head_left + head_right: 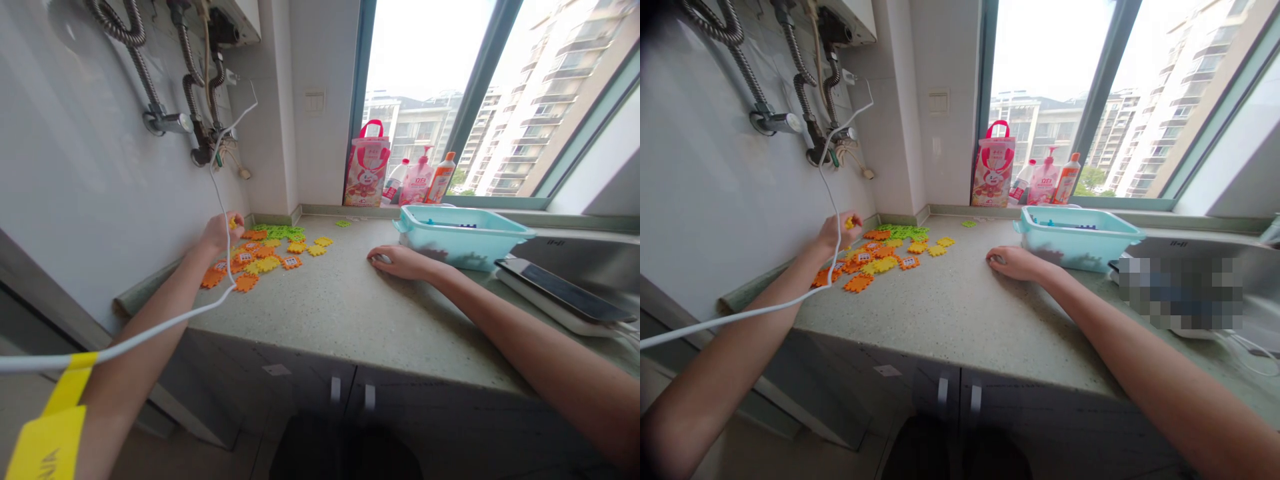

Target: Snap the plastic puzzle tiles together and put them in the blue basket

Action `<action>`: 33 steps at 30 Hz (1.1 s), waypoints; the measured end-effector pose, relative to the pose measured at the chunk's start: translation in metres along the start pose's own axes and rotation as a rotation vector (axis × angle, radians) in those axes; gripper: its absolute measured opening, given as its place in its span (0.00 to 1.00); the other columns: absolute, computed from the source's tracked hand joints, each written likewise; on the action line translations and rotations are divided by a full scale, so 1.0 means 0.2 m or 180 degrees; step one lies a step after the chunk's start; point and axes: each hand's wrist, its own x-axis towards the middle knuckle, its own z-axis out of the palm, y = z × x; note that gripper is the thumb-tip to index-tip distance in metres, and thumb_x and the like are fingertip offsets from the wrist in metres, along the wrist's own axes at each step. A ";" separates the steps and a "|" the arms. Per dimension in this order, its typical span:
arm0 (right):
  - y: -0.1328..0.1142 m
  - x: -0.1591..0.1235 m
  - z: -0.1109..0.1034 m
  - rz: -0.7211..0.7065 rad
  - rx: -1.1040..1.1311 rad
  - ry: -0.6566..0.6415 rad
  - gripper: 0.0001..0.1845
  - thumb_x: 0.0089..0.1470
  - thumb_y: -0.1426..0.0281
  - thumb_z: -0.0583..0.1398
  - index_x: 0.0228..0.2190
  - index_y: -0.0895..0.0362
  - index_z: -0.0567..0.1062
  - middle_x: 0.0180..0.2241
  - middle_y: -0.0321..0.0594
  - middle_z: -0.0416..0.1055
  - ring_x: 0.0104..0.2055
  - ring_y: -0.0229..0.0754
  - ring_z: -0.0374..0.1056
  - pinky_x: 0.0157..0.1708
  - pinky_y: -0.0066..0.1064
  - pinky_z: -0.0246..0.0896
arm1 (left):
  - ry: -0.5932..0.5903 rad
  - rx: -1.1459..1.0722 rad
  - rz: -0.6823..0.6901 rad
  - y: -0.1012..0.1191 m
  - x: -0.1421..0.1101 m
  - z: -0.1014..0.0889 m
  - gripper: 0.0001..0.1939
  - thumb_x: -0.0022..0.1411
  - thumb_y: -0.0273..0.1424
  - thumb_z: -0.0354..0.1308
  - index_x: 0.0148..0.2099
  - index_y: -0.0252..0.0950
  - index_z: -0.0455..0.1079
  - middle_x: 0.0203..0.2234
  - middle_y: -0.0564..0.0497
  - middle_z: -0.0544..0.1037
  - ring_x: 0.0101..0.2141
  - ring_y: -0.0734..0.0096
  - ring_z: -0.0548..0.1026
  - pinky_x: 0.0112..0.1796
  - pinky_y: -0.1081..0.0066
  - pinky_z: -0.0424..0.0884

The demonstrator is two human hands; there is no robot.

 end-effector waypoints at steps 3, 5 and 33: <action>-0.01 0.00 0.00 0.0004 0.0004 -0.0015 0.17 0.68 0.65 0.59 0.52 0.54 0.84 0.50 0.48 0.84 0.50 0.52 0.80 0.55 0.39 0.71 | -0.1197 0.0620 -0.0230 -0.05 0.01 -0.02 0.13 0.52 0.39 0.65 0.40 0.48 0.83 0.35 0.46 0.86 0.38 0.49 0.82 0.40 0.59 0.74; -0.01 0.00 0.00 0.0014 -0.0019 -0.0054 0.18 0.68 0.65 0.59 0.52 0.55 0.83 0.51 0.49 0.84 0.51 0.52 0.79 0.56 0.39 0.71 | -0.1464 0.0789 -0.0340 -0.08 0.01 -0.03 0.16 0.48 0.41 0.68 0.42 0.48 0.85 0.40 0.44 0.87 0.40 0.46 0.83 0.40 0.59 0.74; -0.15 -0.01 -0.07 0.0208 -0.0216 -0.0271 0.20 0.69 0.69 0.56 0.57 0.59 0.81 0.57 0.54 0.81 0.58 0.54 0.78 0.60 0.40 0.69 | -0.1425 0.0672 -0.0045 0.07 -0.07 -0.15 0.28 0.54 0.54 0.70 0.42 0.33 0.81 0.34 0.45 0.83 0.35 0.61 0.73 0.38 0.67 0.63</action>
